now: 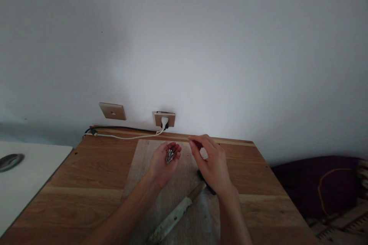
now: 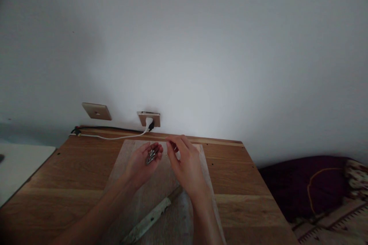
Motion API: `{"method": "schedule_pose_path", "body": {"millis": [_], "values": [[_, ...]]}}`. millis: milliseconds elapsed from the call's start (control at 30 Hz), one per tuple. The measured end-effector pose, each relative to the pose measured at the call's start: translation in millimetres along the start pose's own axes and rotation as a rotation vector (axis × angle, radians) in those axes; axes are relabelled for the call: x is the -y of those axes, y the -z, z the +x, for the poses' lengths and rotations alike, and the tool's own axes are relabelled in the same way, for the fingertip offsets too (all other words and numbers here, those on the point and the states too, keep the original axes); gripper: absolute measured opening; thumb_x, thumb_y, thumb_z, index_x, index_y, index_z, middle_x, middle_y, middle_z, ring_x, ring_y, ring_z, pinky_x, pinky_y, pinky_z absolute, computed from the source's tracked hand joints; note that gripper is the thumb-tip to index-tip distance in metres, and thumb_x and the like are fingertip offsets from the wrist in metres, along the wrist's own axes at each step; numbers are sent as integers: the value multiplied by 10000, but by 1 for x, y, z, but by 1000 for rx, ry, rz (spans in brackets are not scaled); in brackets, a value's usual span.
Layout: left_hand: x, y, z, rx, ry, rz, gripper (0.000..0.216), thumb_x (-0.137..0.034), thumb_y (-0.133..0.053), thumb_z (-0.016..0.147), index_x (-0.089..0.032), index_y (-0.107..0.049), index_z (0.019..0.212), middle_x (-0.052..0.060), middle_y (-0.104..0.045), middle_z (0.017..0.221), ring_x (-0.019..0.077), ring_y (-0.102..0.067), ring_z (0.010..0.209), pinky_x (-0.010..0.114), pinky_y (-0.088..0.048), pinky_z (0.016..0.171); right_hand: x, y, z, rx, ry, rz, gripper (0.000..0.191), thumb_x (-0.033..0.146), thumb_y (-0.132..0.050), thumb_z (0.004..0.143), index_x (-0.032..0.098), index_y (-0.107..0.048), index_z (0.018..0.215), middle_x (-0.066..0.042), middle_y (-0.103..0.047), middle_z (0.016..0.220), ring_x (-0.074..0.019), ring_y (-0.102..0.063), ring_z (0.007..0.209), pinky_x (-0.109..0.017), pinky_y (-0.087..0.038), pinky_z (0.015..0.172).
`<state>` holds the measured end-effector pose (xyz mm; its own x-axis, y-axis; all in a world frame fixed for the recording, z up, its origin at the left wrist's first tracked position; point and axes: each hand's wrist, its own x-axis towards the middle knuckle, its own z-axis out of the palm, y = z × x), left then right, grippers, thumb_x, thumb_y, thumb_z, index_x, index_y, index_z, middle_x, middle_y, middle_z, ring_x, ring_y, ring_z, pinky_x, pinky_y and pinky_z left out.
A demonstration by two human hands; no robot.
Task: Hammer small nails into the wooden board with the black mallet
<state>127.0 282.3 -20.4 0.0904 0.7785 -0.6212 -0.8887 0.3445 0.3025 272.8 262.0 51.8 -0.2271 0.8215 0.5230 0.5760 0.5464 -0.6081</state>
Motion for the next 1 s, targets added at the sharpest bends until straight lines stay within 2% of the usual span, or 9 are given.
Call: {"method": "schedule_pose_path", "body": {"millis": [100,167,267,333,467,667,800,867,1000], "values": [[0,-3,-4,-69,39,34,298,-130,-420,999,-145,-584,751,49,-593,670,125,-605,562,191,-486,470,0,0,0,-1,2,-3,171,206,-546,1024,234,-698,1097,-39,-708,949,-170,-672,821,-291,-551,768],[-3,-6,-10,12,75,36,336,-140,-389,1016,-140,-568,731,36,-570,656,97,-552,510,161,-410,397,1,0,0,-1,9,-2,171,193,-557,1018,231,-706,1094,-33,-707,941,-165,-667,812,-282,-547,766],[-11,-12,-19,182,178,31,398,-151,-350,1037,-131,-541,688,-4,-517,613,31,-390,387,122,-225,289,2,-1,0,2,19,9,180,183,-562,1015,228,-712,1104,-35,-712,947,-162,-666,818,-274,-549,776],[-16,-14,-23,213,221,46,430,-158,-326,1047,-126,-536,673,-19,-500,586,10,-301,338,115,-160,256,3,-1,0,5,19,15,188,183,-558,1015,228,-713,1112,-39,-716,949,-164,-668,817,-275,-555,776],[-20,-14,-24,220,197,66,443,-168,-307,1054,-118,-562,694,12,-572,614,9,-333,331,97,-207,246,3,-1,1,0,20,11,197,182,-555,1009,233,-718,1108,-40,-719,931,-163,-669,796,-277,-562,753],[-20,-15,-27,270,235,28,419,-171,-326,1048,-101,-617,755,-26,-505,539,13,-329,303,99,-188,226,4,0,1,0,23,16,200,192,-559,1007,236,-723,1114,-41,-720,926,-166,-669,790,-279,-562,747],[-27,-20,-37,261,141,-129,383,-148,-353,1032,-117,-616,756,6,-578,584,26,-480,395,63,-320,296,2,-1,2,10,7,12,185,200,-557,1011,220,-727,1082,-43,-728,921,-160,-661,751,-265,-543,705],[-34,-23,-44,243,106,-209,367,-160,-368,1038,-127,-624,777,12,-602,610,36,-541,455,55,-383,344,1,-2,1,91,-34,9,169,207,-563,1012,209,-730,1031,-37,-737,897,-157,-658,724,-263,-526,680],[-44,-25,-54,243,53,-289,322,-150,-401,1029,-135,-635,809,11,-616,650,36,-575,504,49,-413,384,2,-7,-1,415,-124,17,166,241,-575,1022,194,-733,1046,-42,-771,923,-181,-704,815,-278,-518,729]]}}
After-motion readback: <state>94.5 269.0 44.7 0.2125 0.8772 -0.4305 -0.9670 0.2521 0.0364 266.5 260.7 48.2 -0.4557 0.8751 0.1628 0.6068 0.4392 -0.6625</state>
